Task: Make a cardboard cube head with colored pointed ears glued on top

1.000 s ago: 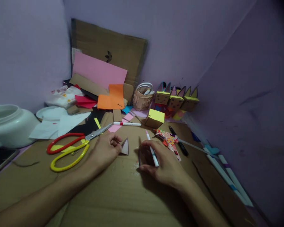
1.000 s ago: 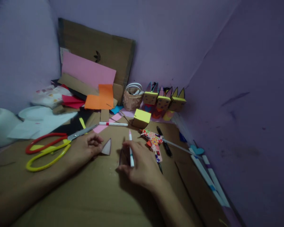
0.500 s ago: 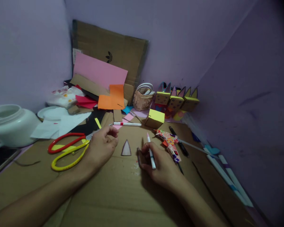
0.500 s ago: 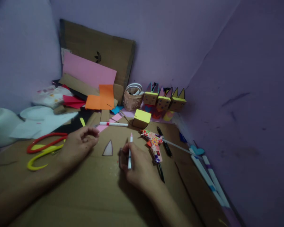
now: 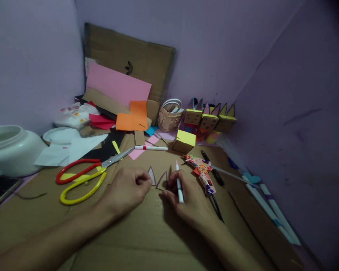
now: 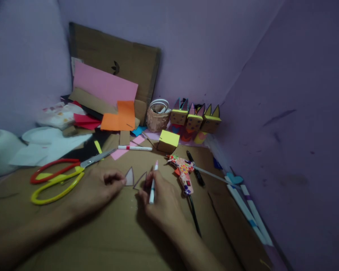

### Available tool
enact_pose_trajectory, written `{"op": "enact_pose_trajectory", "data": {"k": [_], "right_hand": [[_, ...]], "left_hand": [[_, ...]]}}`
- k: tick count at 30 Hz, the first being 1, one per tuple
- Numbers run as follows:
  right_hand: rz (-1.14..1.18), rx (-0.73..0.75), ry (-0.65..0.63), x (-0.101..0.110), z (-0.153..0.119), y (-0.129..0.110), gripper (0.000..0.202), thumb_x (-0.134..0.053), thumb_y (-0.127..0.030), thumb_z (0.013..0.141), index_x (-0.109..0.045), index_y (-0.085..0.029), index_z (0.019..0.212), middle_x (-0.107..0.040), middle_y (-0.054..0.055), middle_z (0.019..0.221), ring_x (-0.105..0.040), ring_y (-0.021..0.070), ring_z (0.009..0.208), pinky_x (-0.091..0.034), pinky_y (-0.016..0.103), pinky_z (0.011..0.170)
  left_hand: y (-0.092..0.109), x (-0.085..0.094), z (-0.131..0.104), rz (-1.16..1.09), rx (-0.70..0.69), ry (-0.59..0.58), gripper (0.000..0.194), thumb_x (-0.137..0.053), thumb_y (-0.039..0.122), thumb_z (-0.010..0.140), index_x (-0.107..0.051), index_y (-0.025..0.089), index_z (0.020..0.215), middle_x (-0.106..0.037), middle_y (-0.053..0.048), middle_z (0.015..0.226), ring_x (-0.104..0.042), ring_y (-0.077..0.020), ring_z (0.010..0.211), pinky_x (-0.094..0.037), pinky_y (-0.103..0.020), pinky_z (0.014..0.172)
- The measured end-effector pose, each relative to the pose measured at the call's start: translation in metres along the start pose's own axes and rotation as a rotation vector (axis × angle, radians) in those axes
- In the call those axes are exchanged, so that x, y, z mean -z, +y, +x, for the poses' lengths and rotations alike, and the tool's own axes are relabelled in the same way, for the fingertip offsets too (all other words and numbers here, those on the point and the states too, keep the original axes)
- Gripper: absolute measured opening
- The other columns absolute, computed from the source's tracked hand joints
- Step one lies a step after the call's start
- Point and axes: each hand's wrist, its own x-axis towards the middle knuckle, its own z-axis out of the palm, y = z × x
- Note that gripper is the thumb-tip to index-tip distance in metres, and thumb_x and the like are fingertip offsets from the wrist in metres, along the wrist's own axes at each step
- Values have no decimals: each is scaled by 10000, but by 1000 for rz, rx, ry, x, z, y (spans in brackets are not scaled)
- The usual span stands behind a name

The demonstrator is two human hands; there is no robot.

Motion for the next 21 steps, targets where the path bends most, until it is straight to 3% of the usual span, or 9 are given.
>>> {"op": "enact_pose_trajectory", "data": {"k": [4, 14, 21], "right_hand": [[-20, -35, 26, -2, 1, 2, 215, -575, -91, 692, -468, -220, 828, -622, 9, 773, -571, 183, 699, -413, 280, 621], [27, -59, 34, -5, 5, 7, 235, -584, -80, 671, -460, -228, 805, -632, 4, 765, -589, 189, 689, -411, 276, 622], [41, -79, 26, -4, 5, 5, 241, -574, -57, 664, -456, -220, 797, -625, 6, 756, -572, 181, 669, -378, 258, 575]], "left_hand": [[-1, -14, -8, 47, -17, -108, 186, -492, 278, 743, -663, 214, 704, -601, 6, 550, -530, -156, 525, -331, -237, 506], [16, -27, 13, 314, -83, -37, 120, -536, 267, 700, -609, 208, 625, -617, -70, 617, -557, -220, 585, -232, -279, 512], [15, -30, 23, 329, 11, -81, 119, -535, 304, 671, -600, 219, 618, -623, -57, 610, -538, -210, 568, -254, -260, 500]]}}
